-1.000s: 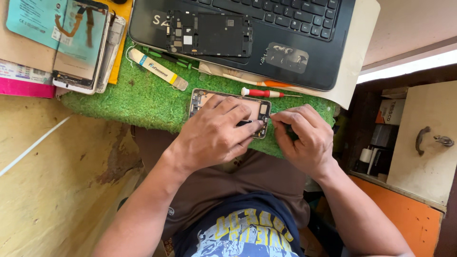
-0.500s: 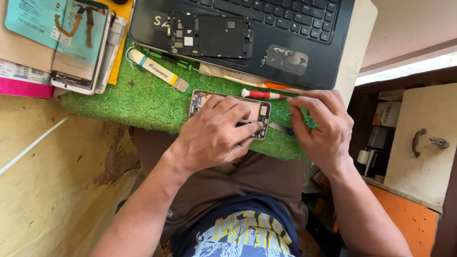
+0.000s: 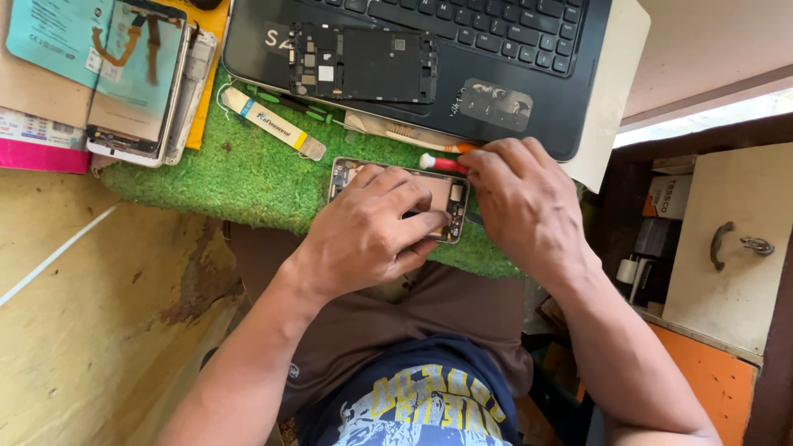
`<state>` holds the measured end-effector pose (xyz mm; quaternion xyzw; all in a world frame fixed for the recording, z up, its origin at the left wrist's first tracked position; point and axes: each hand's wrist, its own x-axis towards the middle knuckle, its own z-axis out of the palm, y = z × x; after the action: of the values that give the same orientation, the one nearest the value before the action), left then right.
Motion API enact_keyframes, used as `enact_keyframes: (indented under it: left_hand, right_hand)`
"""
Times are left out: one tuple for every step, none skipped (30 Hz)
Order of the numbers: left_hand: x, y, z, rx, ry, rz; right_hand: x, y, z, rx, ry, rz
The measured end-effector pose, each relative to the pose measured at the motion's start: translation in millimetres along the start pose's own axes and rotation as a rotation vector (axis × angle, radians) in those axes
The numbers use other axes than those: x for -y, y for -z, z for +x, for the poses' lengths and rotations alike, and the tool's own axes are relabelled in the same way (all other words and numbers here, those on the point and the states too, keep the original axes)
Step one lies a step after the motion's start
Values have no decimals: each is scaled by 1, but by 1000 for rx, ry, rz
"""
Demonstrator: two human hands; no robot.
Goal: The person repairs a smartphone at a workbench, using a screwdriver to remove and tighten screws on the phone's frame and a pry tool to lift components. They flip the phone over, press on its parts, and work on both sides of the device while it rests on a green mat.
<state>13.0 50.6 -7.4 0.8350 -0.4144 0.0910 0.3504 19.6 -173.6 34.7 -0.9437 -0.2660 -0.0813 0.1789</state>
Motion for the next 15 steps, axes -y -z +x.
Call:
enact_keyframes:
  left_hand:
    - [0,0,0,-4,-4,13]
    - [0,0,0,-7,-8,26]
    - [1,0,-1,-10,-11,39]
    - [0,-1,-2,-4,-7,22]
    - [1,-1,-2,2,-4,6]
    - [1,-2,-2,6,-2,-8]
    - [2,-2,-2,-3,-9,11]
    - [1,-2,-2,-10,-16,27]
    - [0,-3,-3,-17,-24,41]
    - [0,-3,-2,-7,-19,33]
    - [0,-3,-2,0,-16,30]
    - [0,-2,-1,6,-13,27]
    - [0,-2,0,1,-13,32]
    - [-1,-2,0,-2,-12,36]
    - [-1,-2,1,-4,-10,39]
  right_hand:
    - [0,2,-1,-21,-9,0]
    - [-1,4,-4,-43,-17,1]
    - [-2,7,-7,-63,-26,2]
    - [-5,10,-10,-77,-62,92]
    - [-8,13,-14,-92,-98,181]
    - [-13,16,-17,-108,-132,270]
    - [-19,18,-18,-129,-144,402]
    - [-25,19,-19,-148,-159,535]
    - [-28,18,-21,-180,-187,630]
    - [-31,18,-21,-215,-212,725]
    - [-34,16,-20,-268,-244,782]
    - [-36,14,-17,-312,-237,821]
    - [-39,12,-14,-356,-228,859]
    - [-41,9,-7,-391,-183,881]
    - [-43,3,0,-416,-125,888]
